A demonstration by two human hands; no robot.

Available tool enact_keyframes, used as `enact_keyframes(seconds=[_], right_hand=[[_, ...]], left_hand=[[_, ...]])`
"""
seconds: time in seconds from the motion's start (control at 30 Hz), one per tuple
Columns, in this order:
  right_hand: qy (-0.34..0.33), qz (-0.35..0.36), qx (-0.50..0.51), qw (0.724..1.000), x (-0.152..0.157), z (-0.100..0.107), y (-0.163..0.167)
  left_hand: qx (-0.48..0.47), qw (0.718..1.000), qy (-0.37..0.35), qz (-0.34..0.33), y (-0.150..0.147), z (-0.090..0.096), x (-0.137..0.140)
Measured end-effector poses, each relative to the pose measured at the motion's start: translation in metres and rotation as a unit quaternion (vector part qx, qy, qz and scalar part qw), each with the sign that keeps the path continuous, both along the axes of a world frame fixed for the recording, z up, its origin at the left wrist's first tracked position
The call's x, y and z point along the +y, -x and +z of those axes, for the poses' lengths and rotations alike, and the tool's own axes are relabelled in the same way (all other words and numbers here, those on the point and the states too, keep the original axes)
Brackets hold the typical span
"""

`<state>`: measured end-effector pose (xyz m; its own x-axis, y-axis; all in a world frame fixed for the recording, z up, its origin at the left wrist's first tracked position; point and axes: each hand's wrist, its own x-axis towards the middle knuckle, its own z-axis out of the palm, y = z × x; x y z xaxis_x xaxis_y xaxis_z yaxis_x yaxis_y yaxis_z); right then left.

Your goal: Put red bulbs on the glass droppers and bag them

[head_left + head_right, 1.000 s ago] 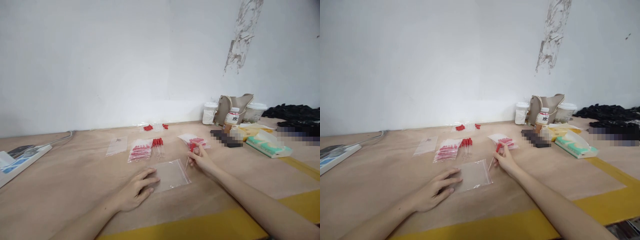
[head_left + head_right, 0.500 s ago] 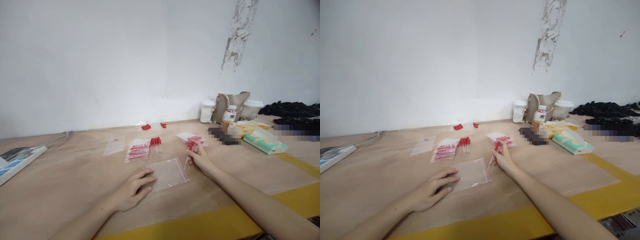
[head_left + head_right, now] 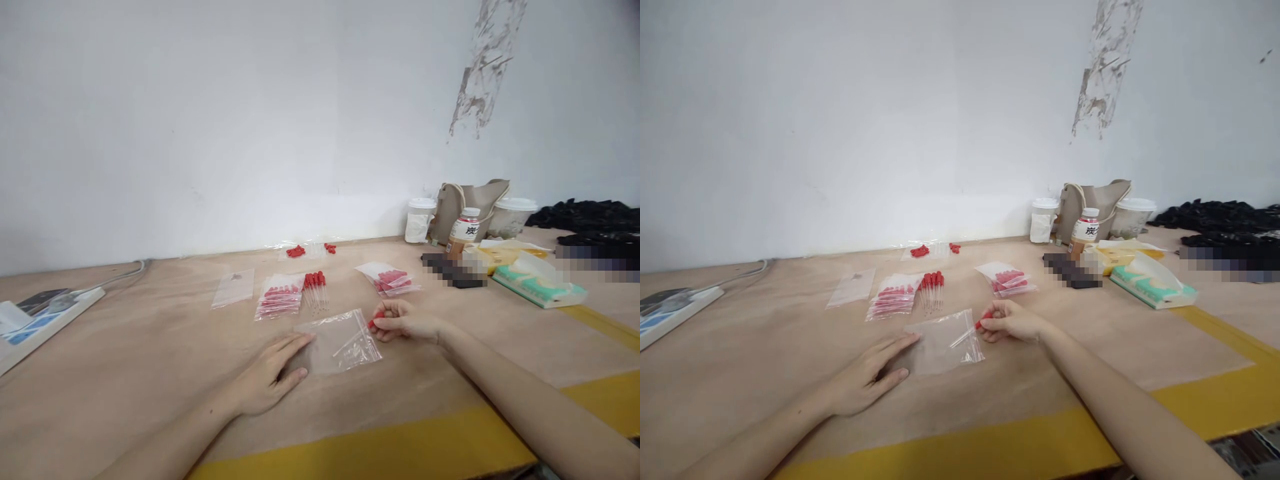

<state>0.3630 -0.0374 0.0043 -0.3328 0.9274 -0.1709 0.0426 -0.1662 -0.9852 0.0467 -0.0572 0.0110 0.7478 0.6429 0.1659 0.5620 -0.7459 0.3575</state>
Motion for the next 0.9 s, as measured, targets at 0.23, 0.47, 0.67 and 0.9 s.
enact_keyframes(seconds=[0.23, 0.47, 0.67, 0.9], right_hand=[[-0.127, 0.035, -0.115, 0.985, 0.004, -0.002, -0.011], [-0.225, 0.023, -0.062, 0.972, -0.002, -0.011, 0.015], [-0.273, 0.003, -0.072, 0.959, -0.003, -0.013, 0.023], [-0.261, 0.105, -0.136, 0.950, -0.004, -0.007, 0.031]], left_hand=[[0.010, 1.000, -0.010, 0.003, -0.001, -0.002, 0.002], [-0.003, 1.000, -0.014, -0.009, -0.003, -0.001, 0.002], [-0.001, 1.000, -0.014, -0.011, -0.003, 0.001, 0.001], [0.010, 1.000, -0.006, -0.013, -0.002, 0.001, 0.001]])
